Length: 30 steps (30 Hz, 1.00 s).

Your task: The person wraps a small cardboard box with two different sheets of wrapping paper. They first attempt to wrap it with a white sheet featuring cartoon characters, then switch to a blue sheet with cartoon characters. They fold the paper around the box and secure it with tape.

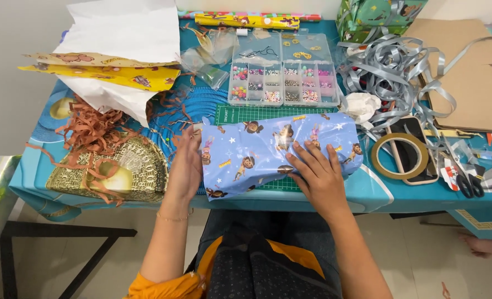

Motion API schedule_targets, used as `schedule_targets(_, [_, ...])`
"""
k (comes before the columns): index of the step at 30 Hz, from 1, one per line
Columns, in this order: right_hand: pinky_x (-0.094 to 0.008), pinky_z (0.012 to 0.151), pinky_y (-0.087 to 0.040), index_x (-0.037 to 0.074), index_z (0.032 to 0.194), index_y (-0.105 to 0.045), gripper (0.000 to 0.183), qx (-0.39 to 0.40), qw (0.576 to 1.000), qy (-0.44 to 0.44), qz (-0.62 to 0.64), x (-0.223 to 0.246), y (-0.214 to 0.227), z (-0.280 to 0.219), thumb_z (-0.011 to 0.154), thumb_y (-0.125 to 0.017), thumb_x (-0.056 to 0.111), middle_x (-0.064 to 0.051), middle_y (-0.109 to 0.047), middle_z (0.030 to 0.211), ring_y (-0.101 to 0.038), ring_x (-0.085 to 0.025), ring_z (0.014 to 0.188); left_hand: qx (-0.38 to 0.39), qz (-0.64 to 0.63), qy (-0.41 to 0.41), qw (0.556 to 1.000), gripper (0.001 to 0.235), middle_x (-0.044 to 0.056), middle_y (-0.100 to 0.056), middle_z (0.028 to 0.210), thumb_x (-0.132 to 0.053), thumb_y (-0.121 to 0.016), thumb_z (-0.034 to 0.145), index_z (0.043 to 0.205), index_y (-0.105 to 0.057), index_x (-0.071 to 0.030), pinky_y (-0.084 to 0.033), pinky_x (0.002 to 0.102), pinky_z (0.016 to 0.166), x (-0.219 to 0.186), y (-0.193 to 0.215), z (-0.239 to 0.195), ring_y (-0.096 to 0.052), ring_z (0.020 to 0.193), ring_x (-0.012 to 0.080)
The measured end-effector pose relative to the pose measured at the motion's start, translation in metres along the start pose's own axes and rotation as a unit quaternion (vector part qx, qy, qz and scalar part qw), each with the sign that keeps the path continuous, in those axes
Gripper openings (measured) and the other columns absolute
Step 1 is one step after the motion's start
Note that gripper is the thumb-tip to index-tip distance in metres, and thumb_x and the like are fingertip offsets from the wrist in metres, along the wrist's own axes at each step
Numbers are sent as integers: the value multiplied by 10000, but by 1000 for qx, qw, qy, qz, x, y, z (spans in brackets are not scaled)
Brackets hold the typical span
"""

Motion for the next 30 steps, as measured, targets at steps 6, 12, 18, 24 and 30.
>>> schedule_targets(6, [-484,1288,-182,261,1423,-632,505,0,1000,0,8,-1,-2,-2,930,-736,290,20,-600,1491,-505,-224,1420,62,224,144,962,1207,311,30,1682,-469,-767,850,1657,47,-91,-125,594,1223,17,-2,-58,12,1556,453])
schedule_targets(12, [-493,1285,-204,264,1423,-631,512,1,1000,3,3,-3,0,1,924,-741,290,18,-610,1478,-520,-233,1403,83,220,-54,970,1261,354,-620,1320,58,-738,842,1633,209,-202,-572,430,924,10,-2,-63,-663,1179,372])
schedule_targets(18, [-510,1274,-220,243,1428,-623,521,0,999,24,-23,1,-2,0,923,-748,274,6,-614,1478,-528,-251,1401,-13,227,-226,947,1195,315,-328,1563,140,-699,835,1642,99,-235,-586,502,944,-27,7,-71,-664,1125,355])
schedule_targets(24, [-532,1274,-208,245,1456,-604,554,-7,999,29,-24,-1,-2,3,922,-749,271,-4,-605,1492,-526,-262,1403,-124,347,-445,816,907,267,-360,1563,-40,-826,856,1549,-245,37,-166,529,1307,-67,-33,-86,-290,1531,427])
schedule_targets(30, [-549,1265,-216,229,1493,-569,591,5,999,33,-26,3,0,2,928,-734,283,-3,-583,1512,-509,-263,1417,207,660,-402,600,934,166,-491,1547,-335,-868,772,1550,-428,-66,-235,583,1246,3,-149,-50,-408,1487,366])
Point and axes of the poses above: each hand's wrist, its own z-axis towards the middle knuckle, its own y-axis out of the back of the hand, x = y × z, the point moved 5 cm from there along z, towards the middle knuckle
